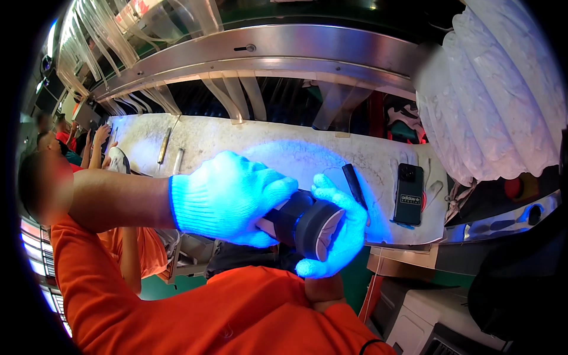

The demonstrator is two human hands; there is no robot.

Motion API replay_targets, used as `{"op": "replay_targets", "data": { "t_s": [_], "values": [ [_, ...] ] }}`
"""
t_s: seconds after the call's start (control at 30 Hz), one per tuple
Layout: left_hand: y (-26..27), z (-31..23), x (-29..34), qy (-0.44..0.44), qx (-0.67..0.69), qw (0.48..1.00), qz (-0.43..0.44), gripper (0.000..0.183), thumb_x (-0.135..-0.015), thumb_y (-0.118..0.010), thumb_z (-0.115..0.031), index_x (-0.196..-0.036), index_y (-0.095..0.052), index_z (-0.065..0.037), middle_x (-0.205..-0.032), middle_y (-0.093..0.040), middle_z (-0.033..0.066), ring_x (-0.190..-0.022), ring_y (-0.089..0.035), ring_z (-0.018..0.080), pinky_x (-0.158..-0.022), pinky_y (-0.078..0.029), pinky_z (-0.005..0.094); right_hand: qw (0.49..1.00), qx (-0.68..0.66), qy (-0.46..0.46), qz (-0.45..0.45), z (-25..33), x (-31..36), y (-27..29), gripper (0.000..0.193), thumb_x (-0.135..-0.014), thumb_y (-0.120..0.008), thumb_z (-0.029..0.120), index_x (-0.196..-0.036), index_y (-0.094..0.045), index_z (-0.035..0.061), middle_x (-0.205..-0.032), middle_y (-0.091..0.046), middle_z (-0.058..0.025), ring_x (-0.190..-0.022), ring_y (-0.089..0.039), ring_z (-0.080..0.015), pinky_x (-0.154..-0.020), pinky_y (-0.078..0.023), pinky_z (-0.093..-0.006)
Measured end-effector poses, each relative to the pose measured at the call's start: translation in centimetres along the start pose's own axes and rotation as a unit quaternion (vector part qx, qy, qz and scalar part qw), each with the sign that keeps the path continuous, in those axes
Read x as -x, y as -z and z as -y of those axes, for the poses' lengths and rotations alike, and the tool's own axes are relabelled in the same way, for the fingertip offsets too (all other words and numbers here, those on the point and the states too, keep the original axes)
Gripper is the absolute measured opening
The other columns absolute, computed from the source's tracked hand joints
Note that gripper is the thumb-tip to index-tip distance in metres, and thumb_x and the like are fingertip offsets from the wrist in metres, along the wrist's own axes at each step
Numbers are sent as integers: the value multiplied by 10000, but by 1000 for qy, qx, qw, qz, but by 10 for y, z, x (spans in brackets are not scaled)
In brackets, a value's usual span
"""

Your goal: The person cleans a white and black sneaker using a small black tool and a cloth. They repeatedly rub the tool along the shoe's sole and upper, then wipe the surface with a cloth. The person handles the shoe one at a time, rotating it to access different areas.

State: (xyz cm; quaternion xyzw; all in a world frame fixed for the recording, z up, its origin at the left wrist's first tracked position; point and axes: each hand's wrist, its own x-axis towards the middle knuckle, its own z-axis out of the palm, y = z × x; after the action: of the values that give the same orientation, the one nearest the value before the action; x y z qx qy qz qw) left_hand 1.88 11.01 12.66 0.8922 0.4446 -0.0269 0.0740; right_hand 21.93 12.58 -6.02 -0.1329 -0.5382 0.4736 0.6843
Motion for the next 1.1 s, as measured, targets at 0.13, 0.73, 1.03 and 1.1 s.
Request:
{"op": "replay_targets", "data": {
  "t_s": [0.13, 0.73, 1.03, 1.1],
  "values": [
    [2, -5, -17, 19, 8, 999, 38, 670, -835, -899, -486, -1259, -651, -30, -989, -771, 166, -844, -794, 380, -680, -637, 487, 1000, -3, -7, 4, -1, 1, 10, 1365, -571, -1014, 782, -1536, -513, -43, -1486, -649, -248, -1464, -603, -412, -1257, -460, -572],
    [6, -13, -35, -40, 41, 998, -10, 435, -901, -824, -426, -1071, -693, -48, -908, -786, 131, -814, -788, 348, -691, -641, 455, 991, 70, -79, -82, 46, -8, -2, 1185, -988, -598, 784, -1764, -240, -37, -1817, -300, -274, -1672, -343, -430, -1366, -253, -587],
    [-10, -12, -34, -97, 55, 994, -19, 391, -888, -851, -358, -1085, -703, -54, -882, -777, 116, -781, -778, 328, -660, -626, 453, 964, 266, 28, -3, 52, -2, 17, 713, -1160, -530, 397, -1660, -455, -105, -1757, -394, -321, -1592, -468, -471, -1316, -369, -578],
    [-5, -17, -33, -52, 36, 998, 14, 420, -865, -871, -370, -1091, -703, -58, -911, -779, 120, -810, -780, 334, -667, -619, 453, 921, 381, 66, 41, 55, -6, 30, 694, -1158, -539, 389, -1643, -482, -105, -1738, -421, -328, -1561, -508, -481, -1296, -400, -580]
  ]
}}
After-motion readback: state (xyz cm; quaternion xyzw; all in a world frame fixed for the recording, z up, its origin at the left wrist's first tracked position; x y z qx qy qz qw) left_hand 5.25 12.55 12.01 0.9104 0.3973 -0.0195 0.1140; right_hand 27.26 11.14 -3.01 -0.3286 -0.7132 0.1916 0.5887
